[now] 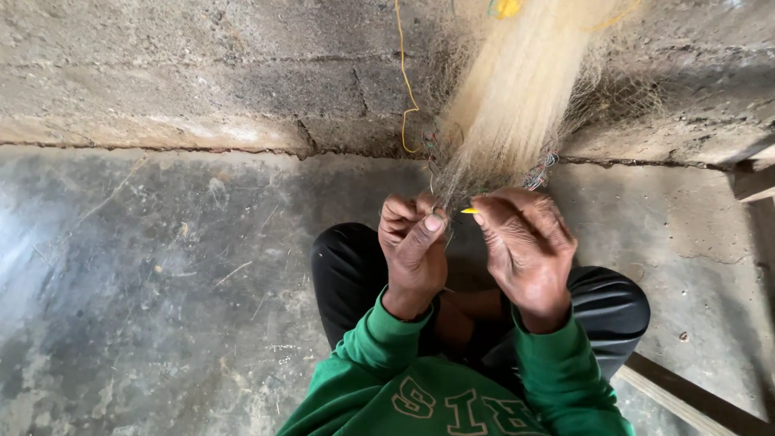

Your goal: The person repairs a fine-mesh fishing net by pulling thread through the net, then cutting the thread with a yellow clip, repeating the process multiple times.

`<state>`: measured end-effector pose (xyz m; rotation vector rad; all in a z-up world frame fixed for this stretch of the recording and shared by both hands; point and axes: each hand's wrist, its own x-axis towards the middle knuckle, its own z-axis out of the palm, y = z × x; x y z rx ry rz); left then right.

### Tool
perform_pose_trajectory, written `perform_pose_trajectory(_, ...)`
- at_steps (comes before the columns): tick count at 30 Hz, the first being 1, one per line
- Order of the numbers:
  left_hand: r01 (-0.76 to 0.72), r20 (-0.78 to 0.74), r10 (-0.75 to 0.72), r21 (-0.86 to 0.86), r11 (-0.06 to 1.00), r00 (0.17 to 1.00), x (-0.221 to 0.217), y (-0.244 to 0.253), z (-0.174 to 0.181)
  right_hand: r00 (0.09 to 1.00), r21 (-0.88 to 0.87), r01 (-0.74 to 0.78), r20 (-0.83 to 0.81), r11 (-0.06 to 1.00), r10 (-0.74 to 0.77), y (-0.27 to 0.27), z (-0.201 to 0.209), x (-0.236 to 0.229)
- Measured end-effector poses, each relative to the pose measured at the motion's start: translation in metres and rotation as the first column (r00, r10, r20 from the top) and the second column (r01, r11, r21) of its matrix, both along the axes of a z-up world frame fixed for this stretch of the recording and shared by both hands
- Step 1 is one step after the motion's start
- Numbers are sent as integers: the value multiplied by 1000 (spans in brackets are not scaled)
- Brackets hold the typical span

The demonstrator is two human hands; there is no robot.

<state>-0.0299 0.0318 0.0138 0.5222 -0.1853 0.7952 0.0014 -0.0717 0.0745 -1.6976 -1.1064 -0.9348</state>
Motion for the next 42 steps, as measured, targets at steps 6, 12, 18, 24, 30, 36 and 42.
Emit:
perform_pose_trajectory(6, 4, -17, -4, -2, 1000, 1000, 3, -6, -8, 995, 30, -88, -40, 996, 89, 9, -7, 4)
perform_pose_trajectory(12, 44, -10, -45, -43, 998, 999, 3, -10, -18, 975, 100, -175, -118, 980, 186, 10, -13, 6)
perform_pose_trajectory(18, 62, -56, -65, -60, 996, 996, 3, -11, -10, 966, 228, -234, -51, 945, 252, 20, -10, 5)
perform_pose_trajectory(24, -23, -125, 29, 54, 998, 992, 9, -11, -27, 974, 285, -209, -25, 936, 225, 30, -8, -3)
perform_pose_trajectory(30, 10, -158, 5, 98, 995, 987, 7, -8, 1, 987, 295, -69, 159, 953, 23, 24, -25, -18)
perform_pose_trajectory(36, 70, -154, -45, 162, 984, 987, 2, -3, 3, 861, 61, -495, -101, 867, 498, -27, -27, -58)
perform_pose_trajectory(42, 136, -149, -119, 110, 985, 982, 1, 12, -11, 896, -43, -437, -107, 898, 431, -20, -34, -61)
